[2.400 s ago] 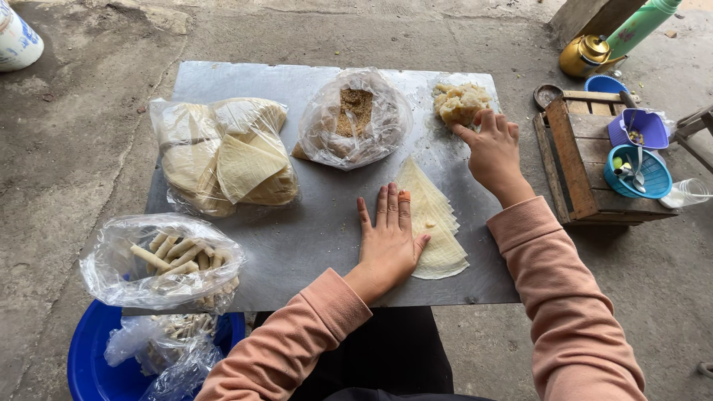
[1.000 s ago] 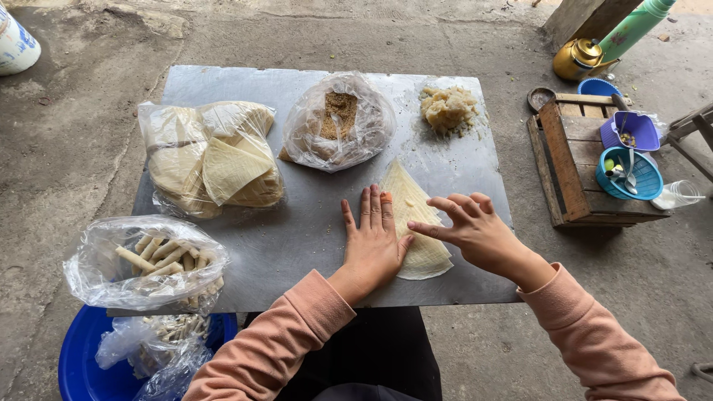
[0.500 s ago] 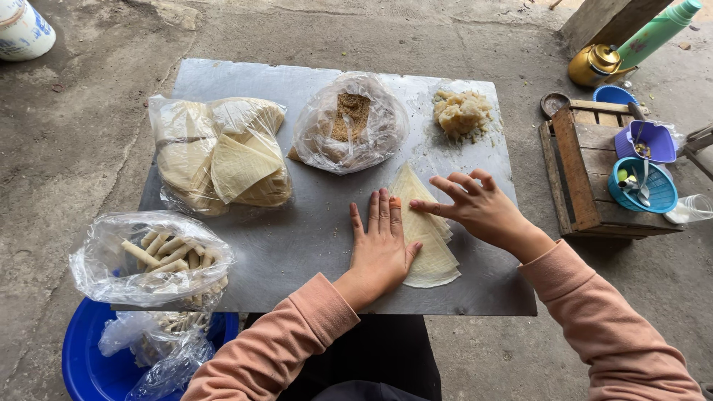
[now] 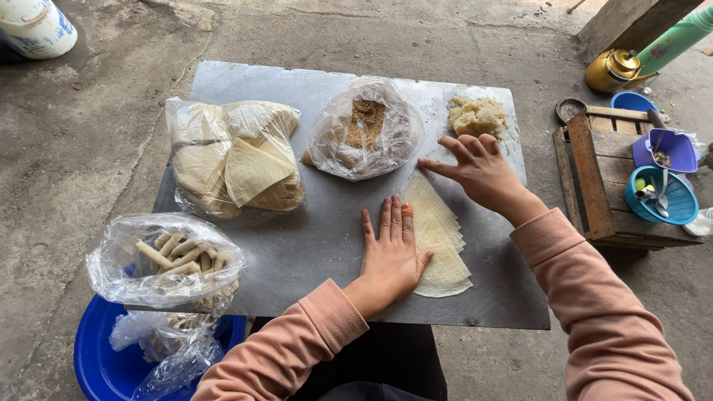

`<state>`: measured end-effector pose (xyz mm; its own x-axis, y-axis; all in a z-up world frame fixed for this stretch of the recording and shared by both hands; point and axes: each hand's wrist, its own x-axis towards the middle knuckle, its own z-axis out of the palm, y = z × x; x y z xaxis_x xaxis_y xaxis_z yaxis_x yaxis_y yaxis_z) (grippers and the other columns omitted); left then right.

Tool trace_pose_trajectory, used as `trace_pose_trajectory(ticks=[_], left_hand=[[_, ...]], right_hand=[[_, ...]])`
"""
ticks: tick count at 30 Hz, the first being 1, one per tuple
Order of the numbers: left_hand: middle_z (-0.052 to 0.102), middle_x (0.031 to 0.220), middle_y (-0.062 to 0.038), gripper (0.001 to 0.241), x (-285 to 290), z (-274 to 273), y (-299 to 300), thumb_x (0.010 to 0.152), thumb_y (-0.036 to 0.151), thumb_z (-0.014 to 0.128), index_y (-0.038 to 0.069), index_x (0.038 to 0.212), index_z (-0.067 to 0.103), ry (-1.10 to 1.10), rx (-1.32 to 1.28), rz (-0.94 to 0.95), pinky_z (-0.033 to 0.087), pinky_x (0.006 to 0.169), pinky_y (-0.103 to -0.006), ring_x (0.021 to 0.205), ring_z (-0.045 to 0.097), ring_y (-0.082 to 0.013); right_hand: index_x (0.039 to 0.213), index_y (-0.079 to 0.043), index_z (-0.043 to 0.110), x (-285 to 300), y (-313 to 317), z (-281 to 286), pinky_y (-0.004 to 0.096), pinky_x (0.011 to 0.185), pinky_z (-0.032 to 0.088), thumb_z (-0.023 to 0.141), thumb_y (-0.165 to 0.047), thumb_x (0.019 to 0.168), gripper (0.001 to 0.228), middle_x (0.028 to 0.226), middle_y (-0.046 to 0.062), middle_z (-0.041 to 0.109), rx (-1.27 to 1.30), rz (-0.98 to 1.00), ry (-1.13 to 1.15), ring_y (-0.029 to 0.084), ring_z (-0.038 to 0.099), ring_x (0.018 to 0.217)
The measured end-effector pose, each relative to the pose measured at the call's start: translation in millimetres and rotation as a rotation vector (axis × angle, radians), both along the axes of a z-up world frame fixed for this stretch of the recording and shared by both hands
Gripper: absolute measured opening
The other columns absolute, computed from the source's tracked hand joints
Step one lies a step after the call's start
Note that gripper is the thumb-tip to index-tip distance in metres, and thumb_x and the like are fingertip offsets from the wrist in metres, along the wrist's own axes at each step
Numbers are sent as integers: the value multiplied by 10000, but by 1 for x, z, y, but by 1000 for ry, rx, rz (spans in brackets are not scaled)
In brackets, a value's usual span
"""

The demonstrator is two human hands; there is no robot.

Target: The person separates thin dough wrappers from a stack by hand and fills them with a savory mixture. The person then folds the filled wrappers into triangular shapes and places the finished items into a large blue plastic basin.

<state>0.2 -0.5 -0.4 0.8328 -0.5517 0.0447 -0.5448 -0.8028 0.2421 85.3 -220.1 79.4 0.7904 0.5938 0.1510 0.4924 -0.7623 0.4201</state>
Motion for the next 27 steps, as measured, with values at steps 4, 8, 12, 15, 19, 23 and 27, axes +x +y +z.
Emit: trace_pose_trajectory(ticks=[4, 8, 12, 15, 19, 23, 27], left_hand=[[-58, 1637, -335, 893, 0, 1, 0, 1006, 560, 275, -113, 1548, 50, 21, -10, -2, -152, 1115, -729, 1522, -154, -446], [-69, 1627, -342, 884, 2, 1, 1, 1015, 558, 261, -119, 1539, 39, 41, 14, -15, -160, 1102, -737, 1511, -169, -460], [-58, 1637, -337, 896, 1, 1, 0, 1010, 565, 268, -118, 1548, 50, 30, -1, -6, -150, 1115, -730, 1520, -158, -450], [-56, 1640, -339, 891, 0, 1, 0, 1011, 561, 271, -117, 1548, 56, 36, 7, -4, -147, 1118, -730, 1522, -157, -451], [-43, 1635, -340, 889, -1, 1, 1, 1008, 558, 275, -117, 1547, 65, -11, -27, -3, -141, 1118, -730, 1520, -150, -452], [-46, 1635, -342, 891, 0, 1, 0, 1010, 559, 271, -121, 1545, 60, 2, -6, -2, -143, 1118, -729, 1520, -152, -455], [-49, 1634, -344, 893, 0, 1, 0, 1012, 561, 268, -122, 1547, 54, 17, 0, -1, -143, 1118, -728, 1520, -153, -454]], right_hand=[[1462, -460, 536, -9, 3, 4, 434, 1131, 277, 497, 176, 765, 944, 1498, 58, 437, 272, -76, 152, 259, 374, 1373], [1369, -486, 599, -27, 14, -3, 437, 1134, 276, 491, 200, 712, 956, 1488, 45, 453, 315, -34, 279, 259, 361, 1363], [1439, -482, 536, -26, 14, -11, 444, 1120, 256, 534, 165, 726, 963, 1474, 38, 440, 232, 0, 243, 254, 359, 1364], [1483, -480, 495, -12, 8, -16, 455, 1097, 239, 545, 122, 793, 917, 1456, 42, 431, 125, 1, 142, 254, 358, 1340], [1530, -454, 484, 1, -2, -16, 467, 1123, 233, 547, 69, 883, 834, 1446, 64, 433, 92, 16, 29, 264, 356, 1341], [1488, -469, 511, -10, -2, -11, 454, 1133, 230, 528, 116, 796, 907, 1453, 39, 434, 89, -89, 32, 248, 349, 1348], [1421, -495, 559, -29, 4, -10, 432, 1112, 237, 516, 162, 714, 966, 1442, 37, 432, 152, -72, 159, 248, 341, 1348]])
